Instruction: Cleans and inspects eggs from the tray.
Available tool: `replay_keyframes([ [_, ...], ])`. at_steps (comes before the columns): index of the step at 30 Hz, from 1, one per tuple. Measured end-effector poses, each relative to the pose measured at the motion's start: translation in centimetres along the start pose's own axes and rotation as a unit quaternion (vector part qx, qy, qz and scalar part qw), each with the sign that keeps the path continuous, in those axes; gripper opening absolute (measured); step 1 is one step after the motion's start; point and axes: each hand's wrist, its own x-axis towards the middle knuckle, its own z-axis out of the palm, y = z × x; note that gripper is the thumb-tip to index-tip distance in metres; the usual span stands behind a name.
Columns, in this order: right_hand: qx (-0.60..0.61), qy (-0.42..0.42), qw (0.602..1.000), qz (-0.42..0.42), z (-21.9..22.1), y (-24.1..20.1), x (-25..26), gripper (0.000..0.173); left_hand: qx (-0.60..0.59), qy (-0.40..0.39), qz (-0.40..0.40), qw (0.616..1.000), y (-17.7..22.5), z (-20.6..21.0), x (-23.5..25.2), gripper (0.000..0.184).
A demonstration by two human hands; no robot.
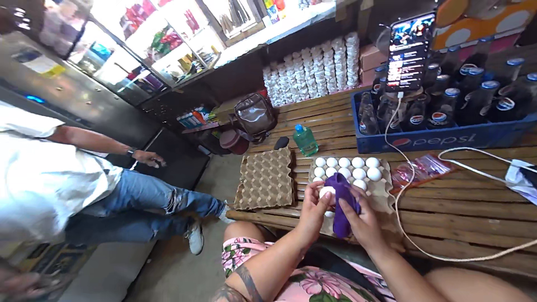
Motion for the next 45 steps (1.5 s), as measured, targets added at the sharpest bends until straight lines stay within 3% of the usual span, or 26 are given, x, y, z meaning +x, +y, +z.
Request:
replay_keyframes([
  [3,-0.026,-0.006,0.998,-0.059,0.2,0.4,0.0,0.041,-0.003,0.013,0.007,1.000,0.0,0.0,-0.1,0.025],
  [8,0.022,0.059,0.989,0.131,-0.2,-1.5,0.4,0.046,0.079,-0.072,0.073,0.992,-0.9,0.4,-1.1,0.035],
  [9,0.016,0.059,0.989,0.133,-0.2,-1.3,0.5,0.046,0.077,-0.074,0.067,0.992,-0.9,0.4,-1.1,0.035],
  [14,-0.115,0.001,0.988,-0.108,0.7,0.8,-0.7,0.042,0.015,0.018,-0.033,0.999,-1.0,0.0,-0.6,0.036],
  [16,-0.119,-0.001,0.985,-0.124,0.8,1.1,-0.8,0.045,-0.001,0.024,-0.036,0.999,-1.3,0.0,-0.5,0.031],
  [18,-0.065,0.023,0.996,-0.059,0.5,0.7,-0.7,0.044,0.014,-0.007,-0.022,1.000,-1.4,0.2,-0.7,0.024],
  [21,0.007,0.053,0.991,0.120,-0.3,-0.9,0.4,0.044,0.043,-0.063,0.014,0.997,-1.6,0.4,-1.0,0.024],
  [23,0.031,0.047,0.986,0.158,-0.6,-1.0,0.7,0.046,0.051,-0.062,0.017,0.997,-1.7,0.3,-1.0,0.025],
  [25,0.004,0.020,0.997,0.076,-0.4,-0.6,0.1,0.046,0.037,-0.027,-0.002,0.999,-1.8,0.2,-0.7,0.028],
  [27,-0.054,0.005,0.997,-0.062,0.1,0.6,-0.6,0.036,0.011,0.010,-0.022,1.000,-1.7,-0.1,-0.4,0.032],
  [29,-0.101,-0.005,0.985,-0.140,0.3,1.4,-0.8,0.027,0.003,0.026,-0.020,0.999,-1.7,-0.3,-0.3,0.032],
  [31,-0.085,-0.004,0.989,-0.122,0.3,1.2,-0.8,0.025,0.014,0.017,-0.009,1.000,-1.8,-0.1,-0.6,0.032],
  [34,-0.032,0.015,0.999,0.021,0.1,-0.4,0.0,0.033,0.051,-0.014,0.016,0.998,-2.0,0.2,-1.0,0.028],
  [36,-0.048,0.012,0.997,0.055,0.0,-0.4,0.1,0.037,0.058,-0.017,0.017,0.998,-1.8,0.0,-1.1,0.034],
  [39,-0.107,0.025,0.993,-0.035,0.3,0.7,-0.5,0.034,0.027,0.045,-0.047,0.998,-1.3,-0.1,-0.6,0.050],
  [42,-0.151,0.001,0.979,-0.138,0.5,1.4,-1.1,0.028,0.017,0.102,-0.079,0.991,-1.3,0.0,-0.1,0.053],
  [45,-0.160,-0.016,0.973,-0.167,0.7,1.3,-1.1,0.027,0.051,0.046,-0.025,0.997,-2.5,-0.3,-0.9,0.048],
])
